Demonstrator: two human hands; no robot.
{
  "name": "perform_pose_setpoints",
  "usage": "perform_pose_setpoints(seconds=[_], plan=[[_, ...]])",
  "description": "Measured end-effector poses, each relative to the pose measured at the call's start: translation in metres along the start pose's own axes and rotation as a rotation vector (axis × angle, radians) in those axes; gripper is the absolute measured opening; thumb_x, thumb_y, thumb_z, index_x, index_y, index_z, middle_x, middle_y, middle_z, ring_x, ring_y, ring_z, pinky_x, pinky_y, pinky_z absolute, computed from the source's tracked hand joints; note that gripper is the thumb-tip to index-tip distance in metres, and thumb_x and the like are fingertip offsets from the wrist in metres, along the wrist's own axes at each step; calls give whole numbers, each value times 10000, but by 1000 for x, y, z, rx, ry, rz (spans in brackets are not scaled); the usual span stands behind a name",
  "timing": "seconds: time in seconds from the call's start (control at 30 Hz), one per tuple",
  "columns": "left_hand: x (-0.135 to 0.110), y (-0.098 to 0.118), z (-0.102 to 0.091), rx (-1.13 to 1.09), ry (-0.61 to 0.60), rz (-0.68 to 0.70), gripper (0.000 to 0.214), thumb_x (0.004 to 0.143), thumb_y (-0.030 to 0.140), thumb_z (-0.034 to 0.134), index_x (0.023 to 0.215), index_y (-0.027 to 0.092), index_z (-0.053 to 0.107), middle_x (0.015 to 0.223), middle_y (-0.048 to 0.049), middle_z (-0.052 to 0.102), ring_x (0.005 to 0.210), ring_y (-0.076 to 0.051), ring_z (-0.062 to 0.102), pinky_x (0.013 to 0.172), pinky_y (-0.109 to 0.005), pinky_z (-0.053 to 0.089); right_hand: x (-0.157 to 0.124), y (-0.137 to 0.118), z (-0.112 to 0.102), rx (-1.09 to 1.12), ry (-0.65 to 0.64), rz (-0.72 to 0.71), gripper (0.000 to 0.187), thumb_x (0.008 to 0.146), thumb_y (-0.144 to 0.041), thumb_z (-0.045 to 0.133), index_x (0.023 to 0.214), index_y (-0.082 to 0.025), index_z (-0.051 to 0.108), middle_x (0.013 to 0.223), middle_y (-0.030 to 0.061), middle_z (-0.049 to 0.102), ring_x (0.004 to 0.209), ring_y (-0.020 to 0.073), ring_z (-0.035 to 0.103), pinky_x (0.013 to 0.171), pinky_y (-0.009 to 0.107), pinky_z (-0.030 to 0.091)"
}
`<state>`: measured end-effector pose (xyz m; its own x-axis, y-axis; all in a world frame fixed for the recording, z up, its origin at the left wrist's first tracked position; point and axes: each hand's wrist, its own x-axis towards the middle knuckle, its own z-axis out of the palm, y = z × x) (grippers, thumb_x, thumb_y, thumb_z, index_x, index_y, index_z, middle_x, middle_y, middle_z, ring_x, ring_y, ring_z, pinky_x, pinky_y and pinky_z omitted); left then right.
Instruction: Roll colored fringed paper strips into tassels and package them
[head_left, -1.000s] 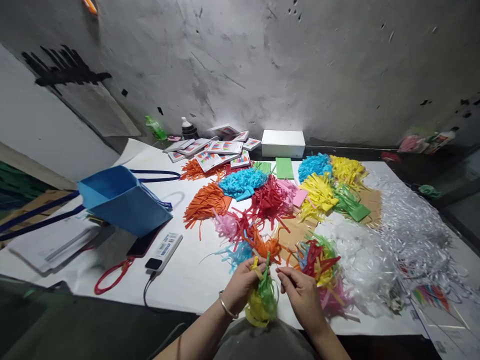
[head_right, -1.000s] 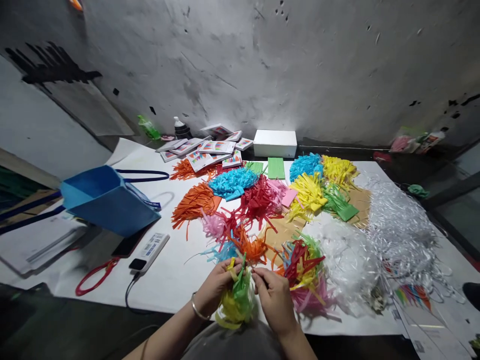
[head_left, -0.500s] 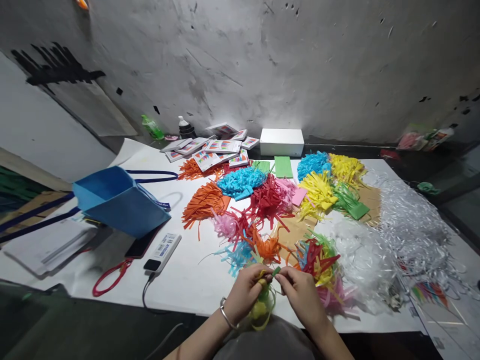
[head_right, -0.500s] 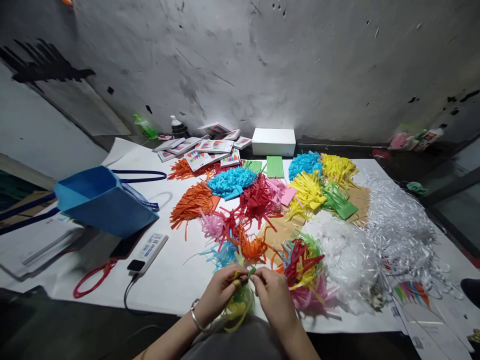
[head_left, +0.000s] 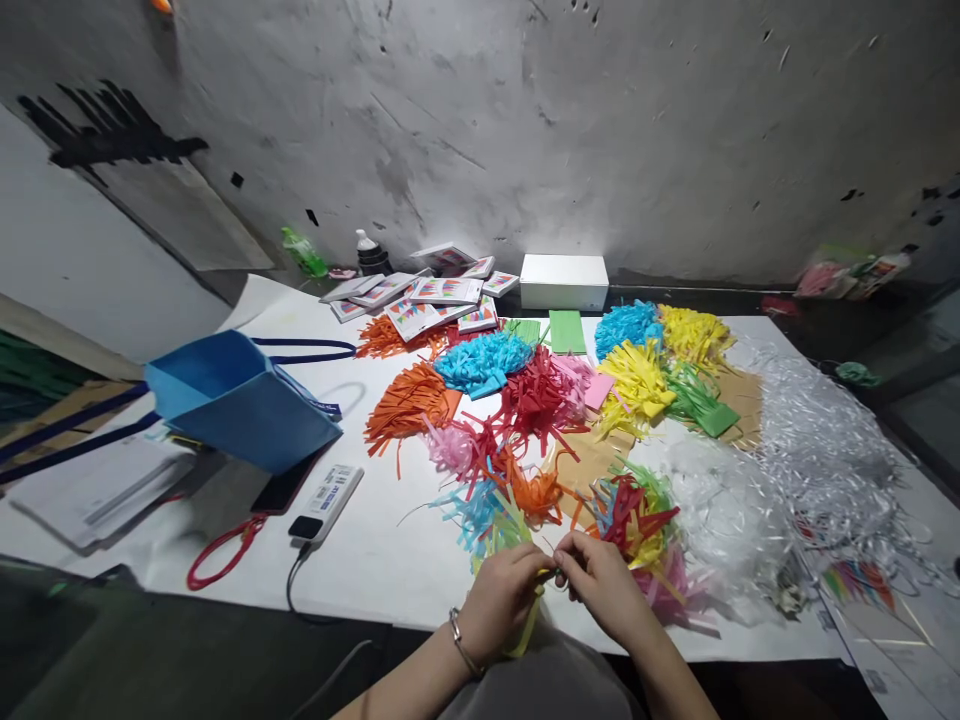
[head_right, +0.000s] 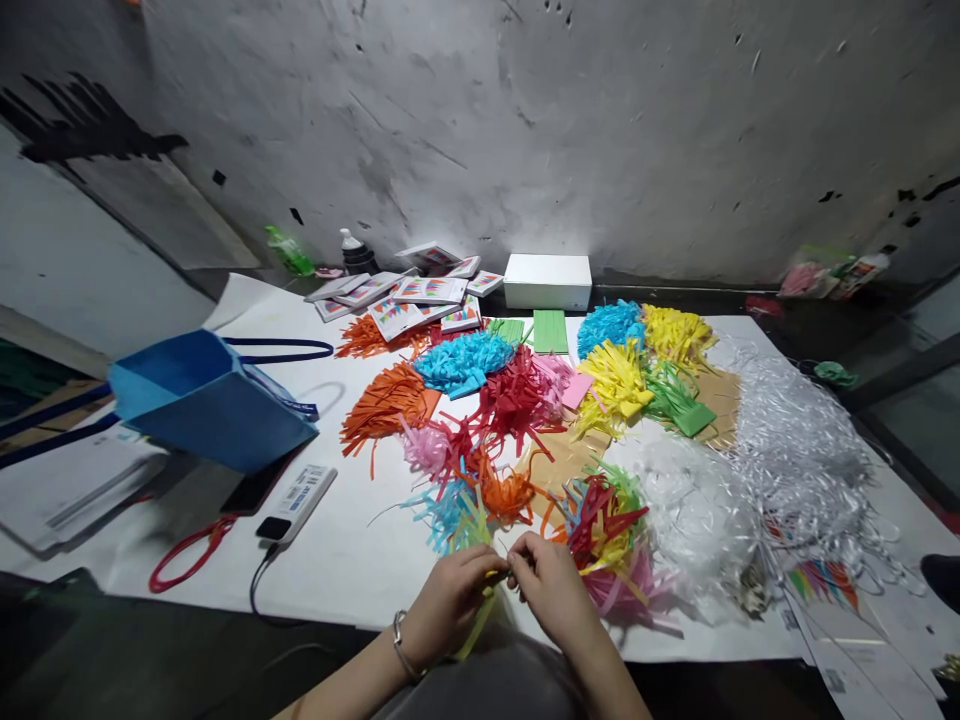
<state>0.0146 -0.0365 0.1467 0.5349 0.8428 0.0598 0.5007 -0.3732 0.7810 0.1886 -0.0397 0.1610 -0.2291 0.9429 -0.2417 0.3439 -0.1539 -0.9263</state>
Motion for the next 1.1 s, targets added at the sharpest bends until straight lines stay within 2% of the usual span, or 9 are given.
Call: perform_pose_setpoints(seconds=[0.13,0.2,0.3,0.4,0.5,0.63,0.77,0.93,1.1], plan=[[4,2,0,-38,-47,-141,286,713,46,480,884,185,660,853,-58,676,802,-182,604,727,-271,443,0,2,-2,-72,378,-189,241,914,-379,433,811,-201,559,838,59,629,815,193,587,746,295,443],[5,2,0,-77,-78,-221,229,725,79,503,852,182,663,851,-56,681,822,-194,605,761,-292,448,0,3,-4,41,495,-169,256,938,-405,397,860,-207,541,810,47,616,774,184,585,707,279,447],[6,-1,2,-227,-52,-277,333,699,118,587,1021,187,631,1040,-80,664,993,-234,582,904,-353,424,-3,2,-4,135,415,-142,257,953,-415,380,884,-210,520,656,-10,552,578,146,530,561,239,415],[7,-2,4,-421,-25,-256,567,692,164,652,1241,202,513,1265,-109,564,1172,-263,497,1028,-396,347,-4,0,3,34,178,-235,222,954,-364,400,922,-204,551,761,11,593,667,146,563,620,231,421],[8,-2,5,-537,-46,-209,593,726,187,643,1290,202,460,1316,-113,519,1215,-260,465,1056,-400,322,-4,0,13,-95,26,-290,201,955,-305,395,902,-206,562,805,15,612,717,147,575,652,226,410],[6,-3,2,-679,-12,-230,527,709,205,678,1207,207,504,1232,-84,557,1139,-239,501,1004,-378,365,-3,3,16,-161,103,-270,214,959,-308,370,910,-200,548,809,27,610,727,159,579,678,241,413],[5,-4,-2,-958,129,-410,272,750,363,683,913,182,561,856,-2,613,771,-151,565,715,-271,447,-3,4,9,-95,233,-188,260,957,-373,387,893,-195,566,758,22,602,688,160,576,650,240,419],[12,1,-2,-1225,235,-542,340,679,391,759,831,165,554,654,43,588,541,-87,507,551,-207,386,-7,0,10,-7,226,-114,350,931,-470,427,826,-183,597,620,-13,552,572,139,549,552,217,402],[15,5,-1,-1343,232,-605,345,636,348,798,803,156,564,606,47,594,501,-73,504,516,-187,379,-7,-1,14,-20,217,-123,334,920,-449,450,799,-182,610,605,-14,552,552,131,538,538,215,389]])
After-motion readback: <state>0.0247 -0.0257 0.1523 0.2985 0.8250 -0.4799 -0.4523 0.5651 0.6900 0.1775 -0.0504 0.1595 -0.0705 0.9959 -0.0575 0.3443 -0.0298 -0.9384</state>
